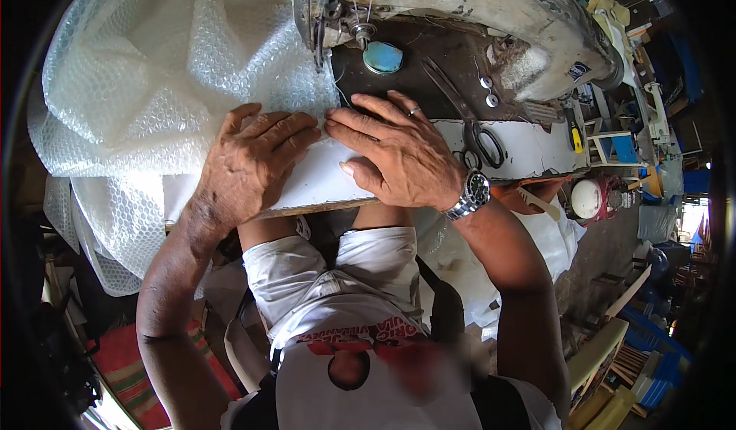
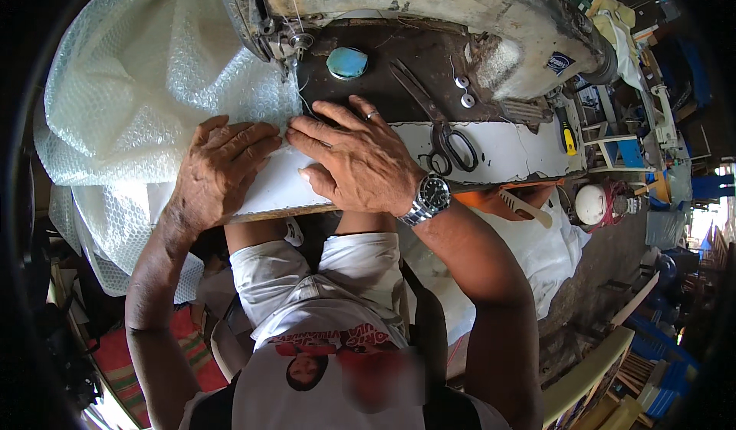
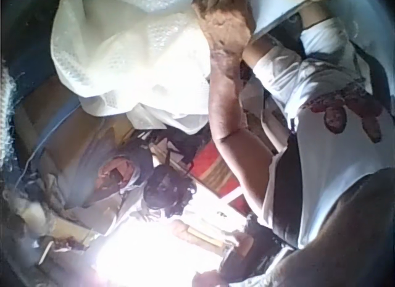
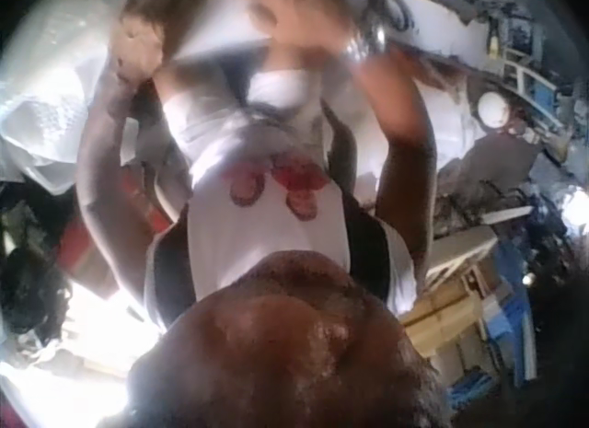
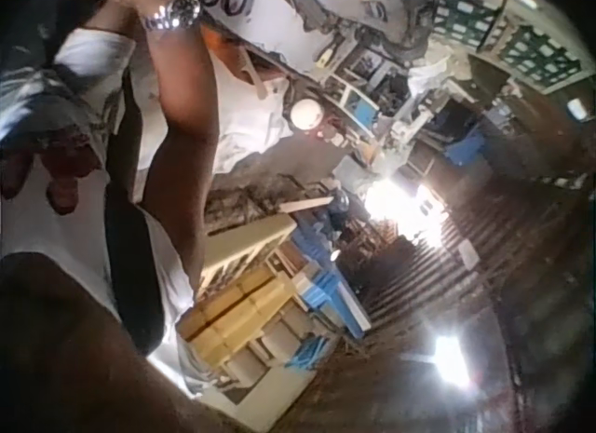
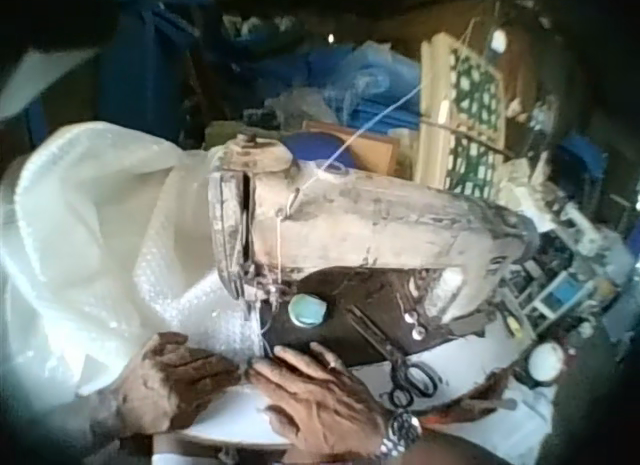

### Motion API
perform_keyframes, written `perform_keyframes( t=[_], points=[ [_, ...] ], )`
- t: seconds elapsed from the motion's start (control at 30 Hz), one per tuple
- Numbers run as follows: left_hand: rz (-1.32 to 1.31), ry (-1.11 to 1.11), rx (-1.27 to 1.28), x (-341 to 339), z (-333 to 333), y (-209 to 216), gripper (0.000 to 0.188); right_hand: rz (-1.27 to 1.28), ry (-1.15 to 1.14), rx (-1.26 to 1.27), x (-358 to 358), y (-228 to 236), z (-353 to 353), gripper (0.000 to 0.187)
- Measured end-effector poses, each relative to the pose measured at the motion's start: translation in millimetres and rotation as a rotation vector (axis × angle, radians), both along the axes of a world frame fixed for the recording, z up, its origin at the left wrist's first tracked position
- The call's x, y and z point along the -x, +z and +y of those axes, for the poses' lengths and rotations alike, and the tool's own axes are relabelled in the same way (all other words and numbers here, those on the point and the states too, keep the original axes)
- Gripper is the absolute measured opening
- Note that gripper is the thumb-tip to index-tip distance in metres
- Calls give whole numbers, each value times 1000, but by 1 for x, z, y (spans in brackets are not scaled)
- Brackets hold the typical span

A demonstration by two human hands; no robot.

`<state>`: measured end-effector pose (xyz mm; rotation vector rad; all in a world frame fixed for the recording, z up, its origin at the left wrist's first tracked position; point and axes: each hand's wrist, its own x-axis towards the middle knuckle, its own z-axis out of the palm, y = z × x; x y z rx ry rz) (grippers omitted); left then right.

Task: Sewing pieces of bubble wrap together using an industrial sewing machine.

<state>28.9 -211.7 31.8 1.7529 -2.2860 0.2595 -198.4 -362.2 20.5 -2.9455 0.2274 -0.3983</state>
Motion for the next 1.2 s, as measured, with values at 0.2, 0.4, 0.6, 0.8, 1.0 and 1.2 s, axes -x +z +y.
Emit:
perform_keyframes(
  t=[0.2,0.4,0.6,0.8,1.0,1.2],
  points=[
    [-33,35,-23,-8,-10,1,37,-48,-35,22,-9,-1,-6,49],
    [-55,55,-5,-16,-22,0,33,-76,-87,77,-21,-8,-10,46],
    [-56,99,-8,-14,-27,-1,35,-95,-149,129,-27,-10,-12,44],
    [-95,137,-10,-17,-32,-6,33,-65,-196,195,-36,-8,-8,45],
    [-110,112,16,-22,-34,-8,35,-62,-269,149,-40,-12,-1,50],
    [-131,115,-12,-25,-39,-5,42,-89,-312,164,-43,-14,3,50]
  ],
)
